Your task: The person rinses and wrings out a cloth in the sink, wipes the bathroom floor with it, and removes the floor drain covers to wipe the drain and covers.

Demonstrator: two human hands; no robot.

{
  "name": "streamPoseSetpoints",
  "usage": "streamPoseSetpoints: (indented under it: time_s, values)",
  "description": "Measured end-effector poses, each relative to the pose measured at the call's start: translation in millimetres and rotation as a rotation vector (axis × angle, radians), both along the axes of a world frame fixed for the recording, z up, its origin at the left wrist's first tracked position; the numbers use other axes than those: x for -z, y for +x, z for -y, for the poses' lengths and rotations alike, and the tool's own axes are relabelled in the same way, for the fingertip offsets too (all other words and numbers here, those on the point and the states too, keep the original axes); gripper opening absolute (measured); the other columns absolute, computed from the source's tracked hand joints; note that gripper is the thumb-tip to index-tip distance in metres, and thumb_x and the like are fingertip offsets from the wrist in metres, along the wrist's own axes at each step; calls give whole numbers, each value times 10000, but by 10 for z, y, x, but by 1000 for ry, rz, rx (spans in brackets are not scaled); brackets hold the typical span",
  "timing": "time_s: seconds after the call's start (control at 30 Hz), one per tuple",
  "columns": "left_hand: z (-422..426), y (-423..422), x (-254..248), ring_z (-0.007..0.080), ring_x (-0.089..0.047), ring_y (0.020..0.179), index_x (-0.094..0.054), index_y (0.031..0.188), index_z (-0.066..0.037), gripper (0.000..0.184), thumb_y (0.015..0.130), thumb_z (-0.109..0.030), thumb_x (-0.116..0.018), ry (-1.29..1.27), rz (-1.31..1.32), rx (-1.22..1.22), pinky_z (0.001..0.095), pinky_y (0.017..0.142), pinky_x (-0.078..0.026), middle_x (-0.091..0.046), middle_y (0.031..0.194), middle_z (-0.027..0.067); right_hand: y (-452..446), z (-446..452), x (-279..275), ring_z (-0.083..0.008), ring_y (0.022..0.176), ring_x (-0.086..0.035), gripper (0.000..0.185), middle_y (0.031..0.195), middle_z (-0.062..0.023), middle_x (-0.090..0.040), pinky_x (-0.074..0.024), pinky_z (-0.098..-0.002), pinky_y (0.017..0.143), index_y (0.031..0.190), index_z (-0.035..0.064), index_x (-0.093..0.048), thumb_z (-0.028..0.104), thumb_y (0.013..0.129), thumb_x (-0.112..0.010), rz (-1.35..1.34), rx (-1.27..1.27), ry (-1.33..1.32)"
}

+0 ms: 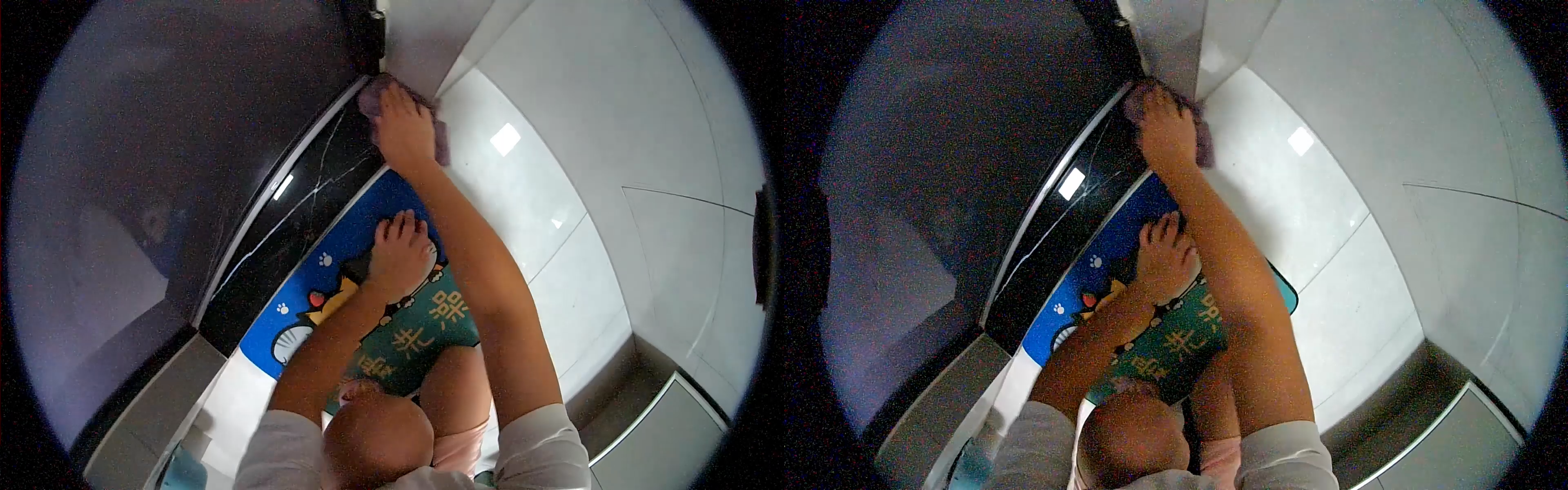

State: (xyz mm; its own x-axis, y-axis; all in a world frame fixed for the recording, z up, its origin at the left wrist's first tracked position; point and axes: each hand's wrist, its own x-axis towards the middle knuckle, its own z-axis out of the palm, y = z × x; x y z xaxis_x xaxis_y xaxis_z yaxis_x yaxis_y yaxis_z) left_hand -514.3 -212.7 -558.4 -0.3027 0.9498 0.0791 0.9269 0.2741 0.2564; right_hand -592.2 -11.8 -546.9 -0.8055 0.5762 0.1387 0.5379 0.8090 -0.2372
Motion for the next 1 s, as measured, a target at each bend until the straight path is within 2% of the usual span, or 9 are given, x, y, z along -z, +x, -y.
streamPoseSetpoints:
  time_s: [0.07, 0.13, 0.27, 0.4, 0.67, 0.73, 0.9, 0.93, 1.0]
  values:
    - [118, -366, -43, 342, -407, 1276, -537, 1274, -19, 430, 949, -299, -536, -175, 119, 207, 594, 1083, -251, -455, 1372, 190, 374, 80, 12, -272, 1345, -427, 477, 1502, -144, -419, -345, -402, 1058, 1391, 25, -462, 239, 967, -507, 16, 25, 53]
    - [161, -475, -106, 310, -414, 1273, -540, 1278, -36, 416, 958, -301, -535, -48, 99, 109, 579, 1094, -250, -470, 1362, 150, 666, 124, 60, -282, 1312, -450, 445, 1467, -145, -456, -364, -409, 1029, 1358, 16, -488, 212, 959, -514, 3, 25, 179]
    - [221, -495, -102, 309, -414, 1268, -541, 1278, -48, 408, 962, -307, -533, -23, 36, 179, 541, 1106, -264, -490, 1313, 138, 116, -18, -119, -291, 1259, -480, 432, 1447, -150, -477, -380, -420, 1000, 1343, 8, -501, 186, 949, -517, 43, 17, 228]
    - [197, -521, -71, 312, -418, 1270, -537, 1290, -56, 404, 966, -296, -522, 74, 47, 161, 514, 1112, -277, -490, 1317, 136, -310, -46, -112, -302, 1196, -503, 423, 1436, -156, -491, -396, -429, 972, 1323, -6, -520, 168, 937, -519, 100, -39, 117]
    - [188, -501, -100, 316, -439, 1252, -547, 1286, -64, 409, 933, -271, -564, 14, 50, 148, 519, 1113, -289, -500, 1310, 140, 513, 70, -6, -326, 1141, -522, 466, 1416, -157, -503, -430, -444, 925, 1352, 4, -504, 141, 908, -530, -84, 35, 78]
    - [218, -505, -56, 318, -440, 1250, -548, 1284, -61, 411, 929, -267, -566, 7, 55, 160, 521, 1112, -291, -501, 1307, 143, 191, 279, -135, -328, 1104, -530, 516, 1422, -156, -499, -446, -459, 877, 1350, 7, -505, 103, 846, -552, 108, 63, -1]
    - [243, -503, -36, 329, -440, 1245, -550, 1274, -47, 414, 922, -264, -562, 58, 34, 149, 539, 1102, -297, -505, 1290, 157, -37, 467, 79, -326, 1081, -534, 532, 1404, -158, -514, -448, -466, 847, 1316, -13, -529, 82, 793, -562, -147, -383, 142]
    - [227, -515, -39, 334, -439, 1244, -550, 1274, -44, 414, 925, -266, -556, 65, 72, 154, 543, 1100, -298, -504, 1292, 163, -54, 276, -33, -340, 1059, -543, 529, 1405, -128, -523, -446, -466, 849, 1316, 8, -540, 73, 791, -557, -36, -240, -45]
    - [207, -553, -37, 339, -438, 1243, -550, 1274, -41, 414, 927, -268, -550, 68, 108, 153, 548, 1098, -298, -502, 1293, 169, -24, -227, -68, -346, 1015, -558, 524, 1374, -133, -550, -444, -462, 832, 1313, 20, -550, 61, 791, -550, -221, -101, 14]
